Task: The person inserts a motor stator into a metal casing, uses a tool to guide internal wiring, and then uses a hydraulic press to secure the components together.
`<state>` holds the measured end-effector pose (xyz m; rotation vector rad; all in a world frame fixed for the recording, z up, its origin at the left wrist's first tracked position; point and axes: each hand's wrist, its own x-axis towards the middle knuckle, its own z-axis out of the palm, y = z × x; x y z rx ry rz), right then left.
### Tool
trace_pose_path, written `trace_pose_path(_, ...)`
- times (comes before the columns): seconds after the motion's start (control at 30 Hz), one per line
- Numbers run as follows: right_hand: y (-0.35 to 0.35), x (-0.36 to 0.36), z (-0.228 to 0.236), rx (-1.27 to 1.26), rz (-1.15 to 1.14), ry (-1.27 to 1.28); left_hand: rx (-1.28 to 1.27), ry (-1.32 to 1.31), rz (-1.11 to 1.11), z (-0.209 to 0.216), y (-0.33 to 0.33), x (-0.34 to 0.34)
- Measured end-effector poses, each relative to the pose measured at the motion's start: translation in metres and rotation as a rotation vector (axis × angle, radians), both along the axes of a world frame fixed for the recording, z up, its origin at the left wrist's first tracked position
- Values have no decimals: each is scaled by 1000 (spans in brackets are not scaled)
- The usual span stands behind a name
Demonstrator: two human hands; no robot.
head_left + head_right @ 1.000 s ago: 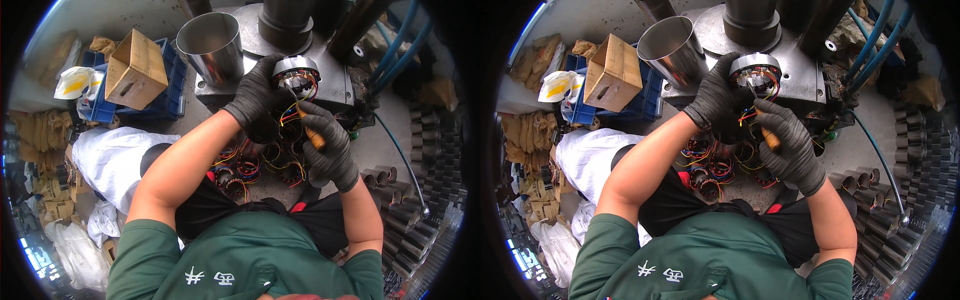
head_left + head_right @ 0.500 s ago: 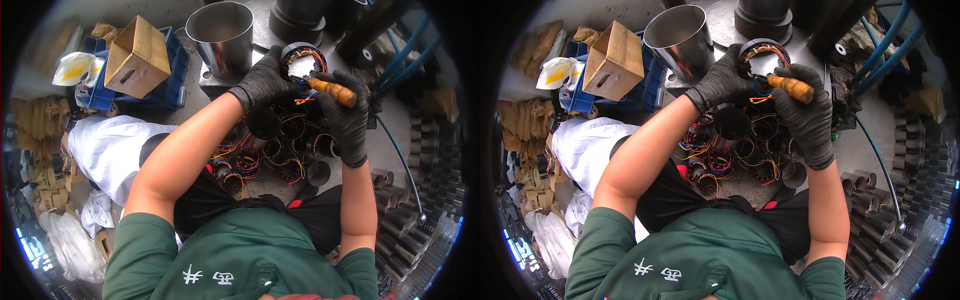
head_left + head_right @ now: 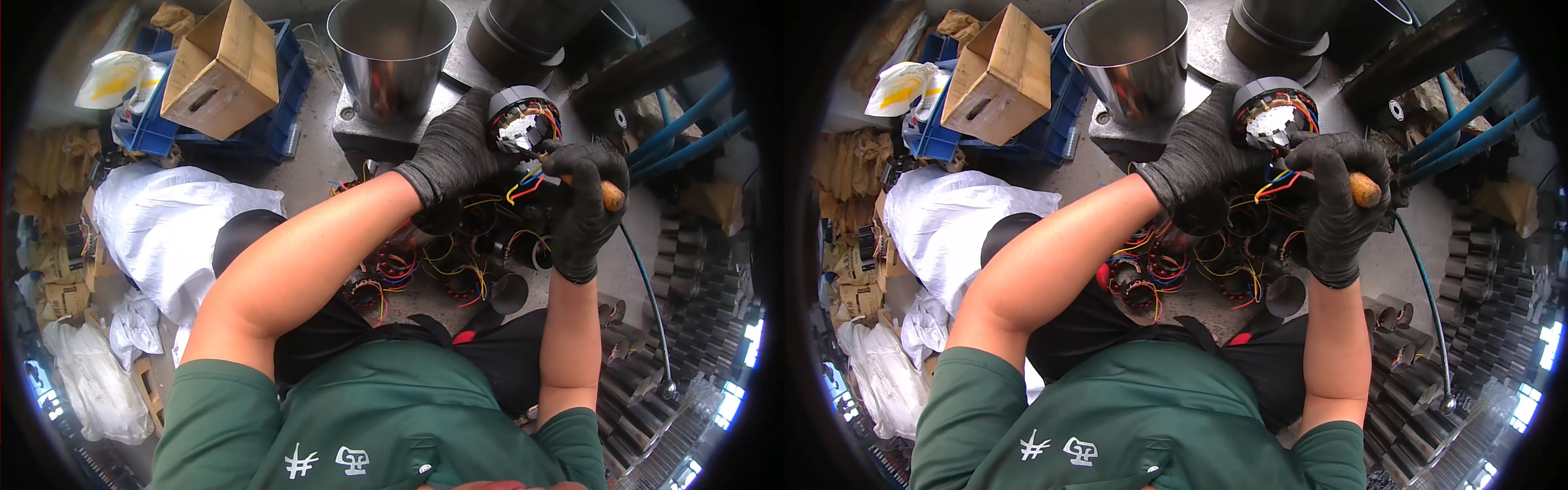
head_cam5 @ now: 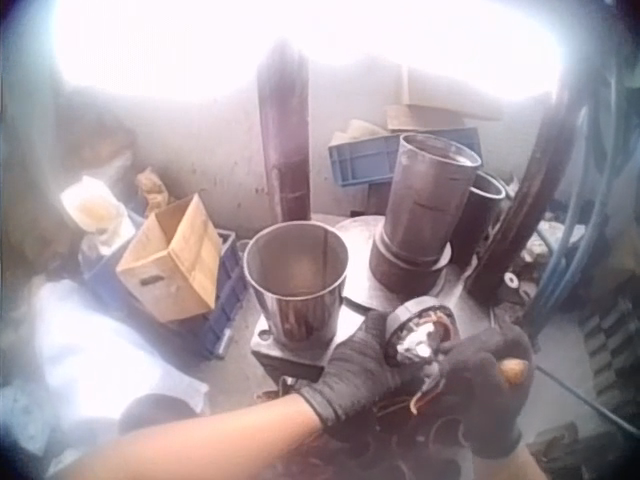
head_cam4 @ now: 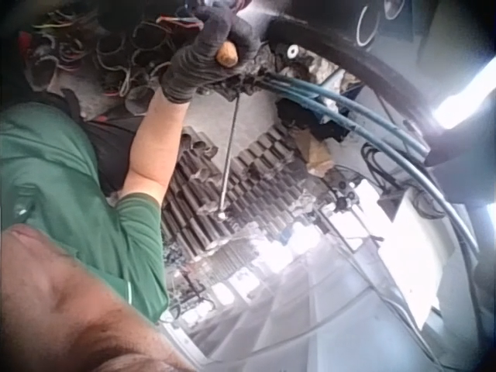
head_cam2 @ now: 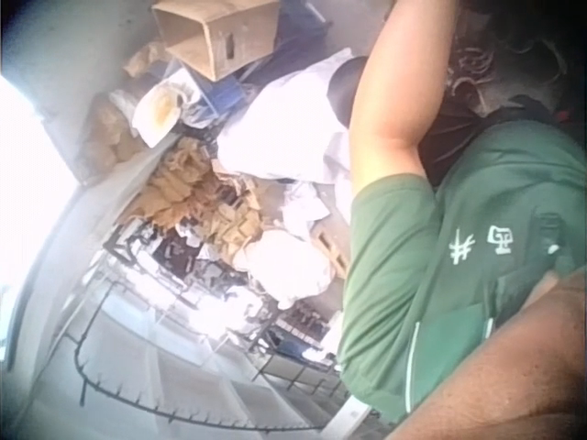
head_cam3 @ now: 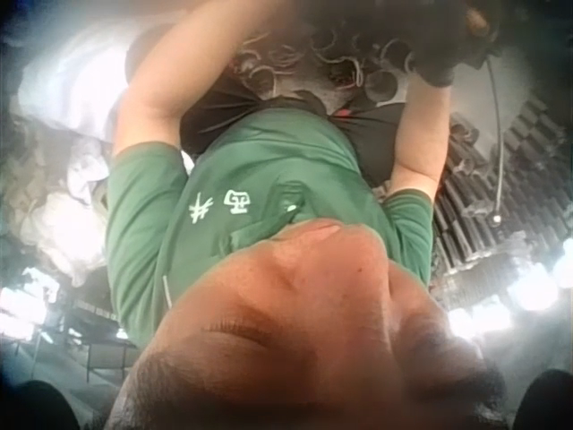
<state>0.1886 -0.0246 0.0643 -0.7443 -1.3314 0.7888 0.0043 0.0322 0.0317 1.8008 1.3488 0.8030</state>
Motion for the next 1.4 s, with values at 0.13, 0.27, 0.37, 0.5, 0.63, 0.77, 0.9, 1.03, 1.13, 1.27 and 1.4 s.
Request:
trace_pose_path(0.13, 3, -20, 0, -3, 157, 254, 65, 9, -11, -8, 2, 0)
trace_pose_path(0.27, 4, -22, 4, 9, 156, 139, 64, -6, -29, -8, 3, 1)
trace_pose_path(0.37, 4, -31, 3, 15, 148, 151, 51, 8, -22, -8, 2, 1)
trace_pose_path(0.5, 16, -5, -2, 38, 387, 298, 76, 18, -15, -7, 2, 3)
trace_pose_path(0.63, 17, -4, 21, 189, 488, 300, 56, 48, -8, -3, 1, -2)
trace_pose_path(0.77, 28, -4, -19, 2, 302, 272, 61, 7, -42, -7, 5, 4)
trace_pose_path(0.9, 27, -6, 10, 140, 404, 404, 116, 7, -44, -17, 9, 4)
trace_pose_path(1.03, 35, 3, -14, 63, 329, 268, 86, 41, -56, -6, 7, 5)
trace_pose_path(1.13, 26, -6, 5, 81, 326, 389, 97, 57, -65, -10, 11, 6)
trace_pose_path(1.27, 26, -1, -4, 47, 338, 344, 139, 30, -82, -12, 10, 8)
trace_pose_path(1.4, 31, -3, 2, 71, 335, 415, 61, 46, -60, -7, 8, 6)
